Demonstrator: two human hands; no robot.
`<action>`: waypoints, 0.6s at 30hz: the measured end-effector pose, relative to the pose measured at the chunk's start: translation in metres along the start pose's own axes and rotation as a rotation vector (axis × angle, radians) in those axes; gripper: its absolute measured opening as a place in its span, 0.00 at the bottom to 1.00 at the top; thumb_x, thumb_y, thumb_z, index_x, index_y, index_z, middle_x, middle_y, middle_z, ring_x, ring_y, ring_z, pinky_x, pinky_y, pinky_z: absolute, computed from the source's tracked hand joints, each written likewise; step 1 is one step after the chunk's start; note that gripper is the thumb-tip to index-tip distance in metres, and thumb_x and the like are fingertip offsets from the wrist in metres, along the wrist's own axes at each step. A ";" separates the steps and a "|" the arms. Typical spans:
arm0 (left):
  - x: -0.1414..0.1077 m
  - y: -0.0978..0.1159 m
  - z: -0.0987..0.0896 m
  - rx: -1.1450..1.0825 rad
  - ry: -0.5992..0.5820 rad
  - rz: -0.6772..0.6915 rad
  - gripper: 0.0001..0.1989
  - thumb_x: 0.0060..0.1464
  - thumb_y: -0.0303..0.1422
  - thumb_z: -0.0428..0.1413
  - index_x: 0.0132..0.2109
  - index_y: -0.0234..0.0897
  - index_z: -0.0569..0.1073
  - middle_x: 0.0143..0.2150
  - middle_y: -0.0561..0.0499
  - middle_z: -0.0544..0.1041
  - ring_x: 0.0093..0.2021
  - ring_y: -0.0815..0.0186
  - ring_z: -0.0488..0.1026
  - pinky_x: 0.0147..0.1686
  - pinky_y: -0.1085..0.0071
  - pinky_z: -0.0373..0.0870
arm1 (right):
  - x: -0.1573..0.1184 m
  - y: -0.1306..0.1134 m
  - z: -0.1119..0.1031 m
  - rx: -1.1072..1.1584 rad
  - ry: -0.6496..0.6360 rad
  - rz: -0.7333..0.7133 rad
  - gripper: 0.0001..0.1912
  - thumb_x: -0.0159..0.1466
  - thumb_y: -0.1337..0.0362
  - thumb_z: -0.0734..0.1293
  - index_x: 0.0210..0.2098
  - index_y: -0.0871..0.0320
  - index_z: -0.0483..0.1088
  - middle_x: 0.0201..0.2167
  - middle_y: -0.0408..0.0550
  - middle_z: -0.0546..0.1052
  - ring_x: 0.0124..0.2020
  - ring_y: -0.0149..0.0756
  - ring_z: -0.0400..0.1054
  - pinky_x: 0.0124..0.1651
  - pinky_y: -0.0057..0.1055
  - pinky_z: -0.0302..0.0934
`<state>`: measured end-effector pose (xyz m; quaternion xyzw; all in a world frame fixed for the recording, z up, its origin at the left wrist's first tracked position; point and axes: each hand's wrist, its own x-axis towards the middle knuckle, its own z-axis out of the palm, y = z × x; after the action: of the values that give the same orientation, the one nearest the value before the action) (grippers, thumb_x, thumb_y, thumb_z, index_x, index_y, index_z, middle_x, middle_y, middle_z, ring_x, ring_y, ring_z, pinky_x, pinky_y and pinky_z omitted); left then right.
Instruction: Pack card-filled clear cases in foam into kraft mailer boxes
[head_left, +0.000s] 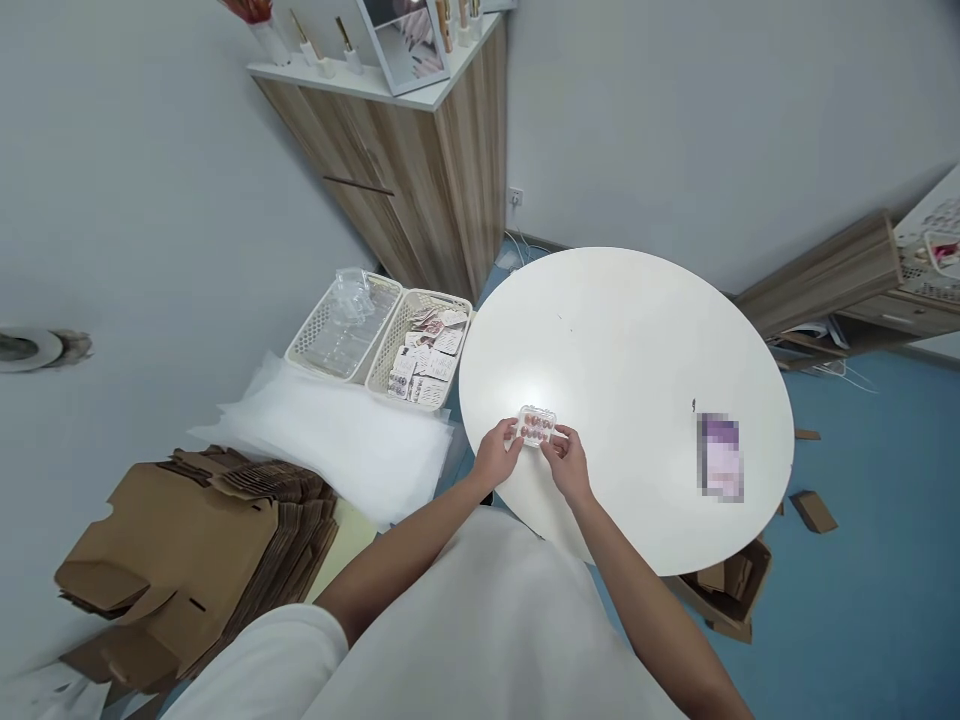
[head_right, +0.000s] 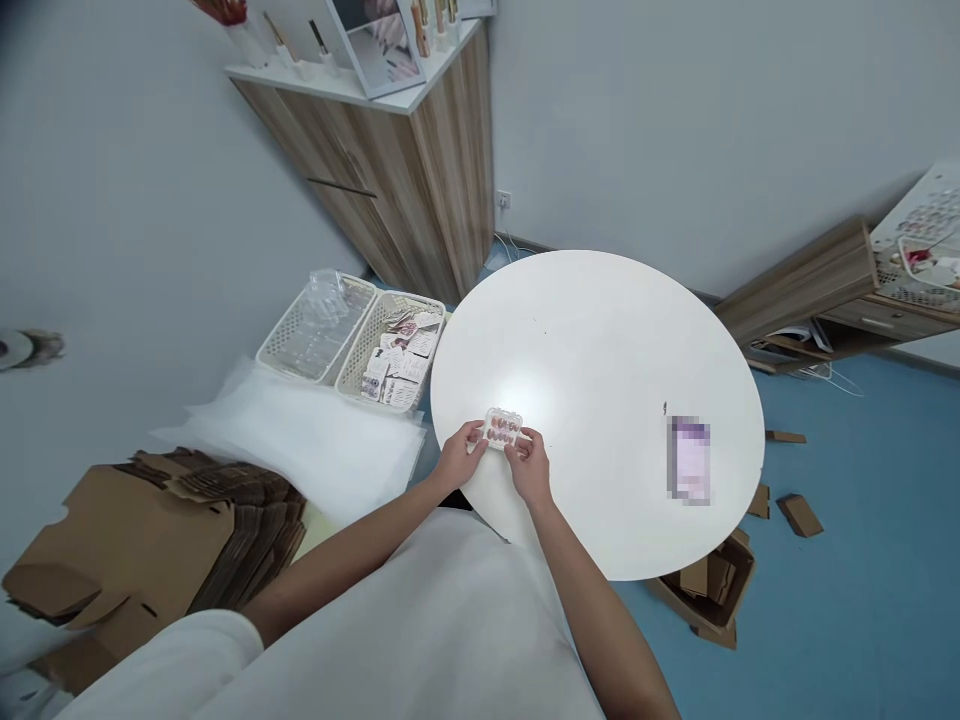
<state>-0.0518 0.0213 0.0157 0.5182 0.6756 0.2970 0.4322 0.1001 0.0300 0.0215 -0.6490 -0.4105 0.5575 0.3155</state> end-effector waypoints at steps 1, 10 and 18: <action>0.004 -0.006 -0.004 -0.006 0.018 -0.008 0.17 0.51 0.35 0.50 0.50 0.40 0.64 0.44 0.47 0.70 0.43 0.64 0.67 0.39 0.68 0.65 | 0.003 -0.002 0.009 -0.002 -0.003 -0.005 0.26 0.49 0.56 0.65 0.47 0.53 0.58 0.40 0.48 0.72 0.41 0.37 0.66 0.41 0.35 0.60; 0.031 -0.041 -0.031 -0.132 0.052 -0.154 0.23 0.49 0.37 0.52 0.53 0.38 0.62 0.48 0.44 0.63 0.46 0.62 0.65 0.44 0.67 0.62 | 0.029 -0.013 0.068 -0.112 0.036 0.088 0.32 0.45 0.57 0.67 0.50 0.53 0.62 0.43 0.48 0.66 0.38 0.36 0.63 0.41 0.33 0.61; 0.039 -0.056 -0.037 -0.174 0.006 -0.205 0.26 0.49 0.37 0.53 0.55 0.38 0.59 0.52 0.43 0.59 0.48 0.61 0.64 0.44 0.68 0.63 | 0.032 -0.017 0.089 -0.046 -0.023 0.103 0.32 0.46 0.58 0.67 0.50 0.55 0.62 0.45 0.48 0.67 0.34 0.33 0.65 0.40 0.33 0.62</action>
<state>-0.1135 0.0439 -0.0259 0.4063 0.6980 0.3102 0.5015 0.0103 0.0619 0.0058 -0.6699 -0.3929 0.5708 0.2665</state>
